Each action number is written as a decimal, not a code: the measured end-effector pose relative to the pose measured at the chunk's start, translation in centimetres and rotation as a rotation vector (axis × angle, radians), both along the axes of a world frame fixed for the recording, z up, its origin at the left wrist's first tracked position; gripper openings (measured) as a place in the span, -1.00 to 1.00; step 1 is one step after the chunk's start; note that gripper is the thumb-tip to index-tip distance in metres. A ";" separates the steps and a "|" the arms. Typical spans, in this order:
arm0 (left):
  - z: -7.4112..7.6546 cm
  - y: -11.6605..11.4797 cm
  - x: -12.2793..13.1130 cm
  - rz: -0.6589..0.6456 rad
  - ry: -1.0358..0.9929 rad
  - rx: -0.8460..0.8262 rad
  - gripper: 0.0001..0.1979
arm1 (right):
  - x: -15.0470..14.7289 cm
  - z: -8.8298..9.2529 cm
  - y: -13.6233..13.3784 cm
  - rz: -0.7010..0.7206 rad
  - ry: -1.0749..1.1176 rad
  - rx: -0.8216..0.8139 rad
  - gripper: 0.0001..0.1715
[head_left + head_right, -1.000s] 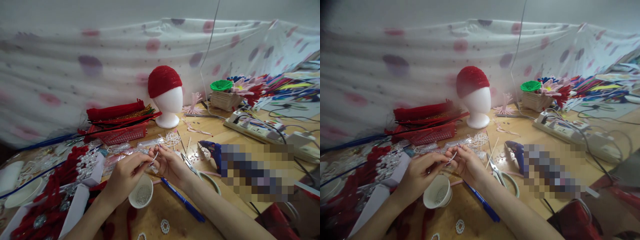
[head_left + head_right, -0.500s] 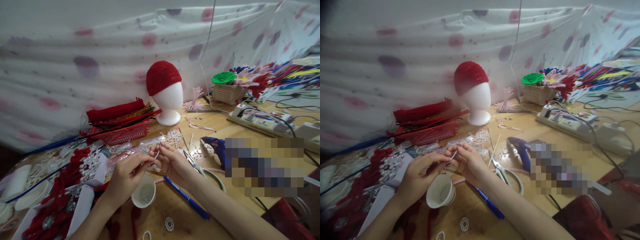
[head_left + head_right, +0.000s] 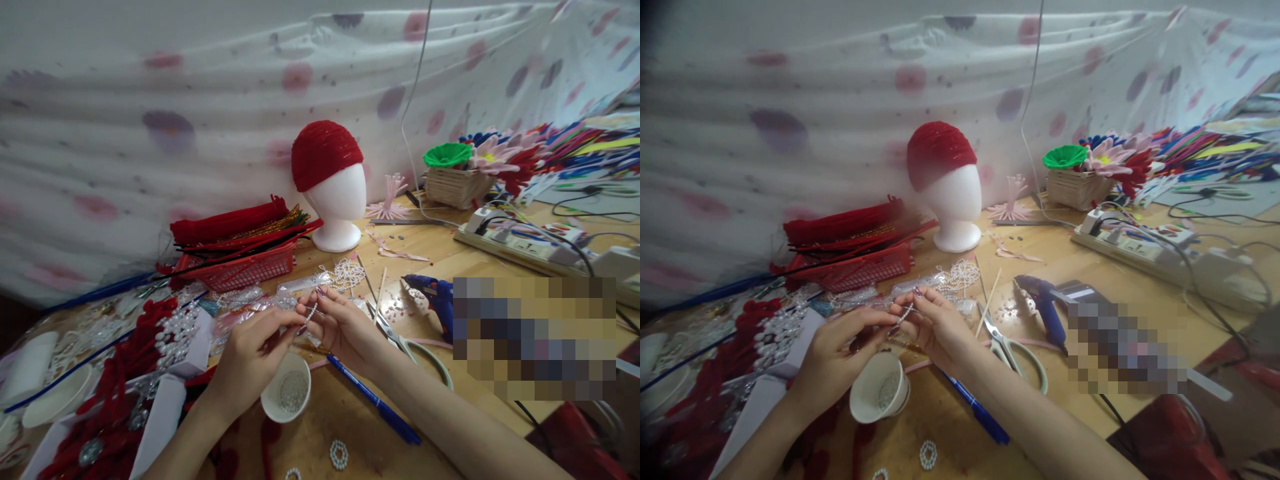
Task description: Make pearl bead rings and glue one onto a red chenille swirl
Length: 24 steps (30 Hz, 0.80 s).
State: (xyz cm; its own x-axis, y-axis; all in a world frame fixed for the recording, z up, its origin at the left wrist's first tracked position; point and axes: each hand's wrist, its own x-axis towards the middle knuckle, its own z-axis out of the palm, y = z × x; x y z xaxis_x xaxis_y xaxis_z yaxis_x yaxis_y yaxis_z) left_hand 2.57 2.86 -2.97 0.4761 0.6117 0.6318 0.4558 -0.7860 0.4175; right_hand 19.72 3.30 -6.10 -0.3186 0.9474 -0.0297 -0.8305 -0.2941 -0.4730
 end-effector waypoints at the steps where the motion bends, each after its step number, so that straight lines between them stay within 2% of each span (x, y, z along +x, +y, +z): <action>1: -0.1 0.0 0.0 0.001 0.000 -0.008 -0.81 | 0.0 0.0 0.0 0.001 -0.001 -0.003 -0.70; 16: -0.1 -0.2 0.1 0.021 -0.031 -0.078 -0.78 | 0.1 0.2 0.0 0.001 -0.012 0.014 -0.70; 21: -0.2 -0.4 0.2 0.086 -0.068 -0.225 -0.73 | 0.1 0.0 0.3 0.022 -0.020 0.032 -0.74; 24: -0.3 -0.3 0.4 0.098 -0.075 -0.273 -0.71 | 0.2 0.0 0.5 0.003 0.012 -0.065 -0.81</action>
State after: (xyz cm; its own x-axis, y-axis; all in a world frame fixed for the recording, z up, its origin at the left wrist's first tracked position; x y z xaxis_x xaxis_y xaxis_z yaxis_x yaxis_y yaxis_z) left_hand 2.94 2.53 -3.30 0.3647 0.8047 0.4685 0.4837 -0.5937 0.6431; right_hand 19.87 3.80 -6.14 -0.3219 0.9427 -0.0877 -0.8350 -0.3263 -0.4431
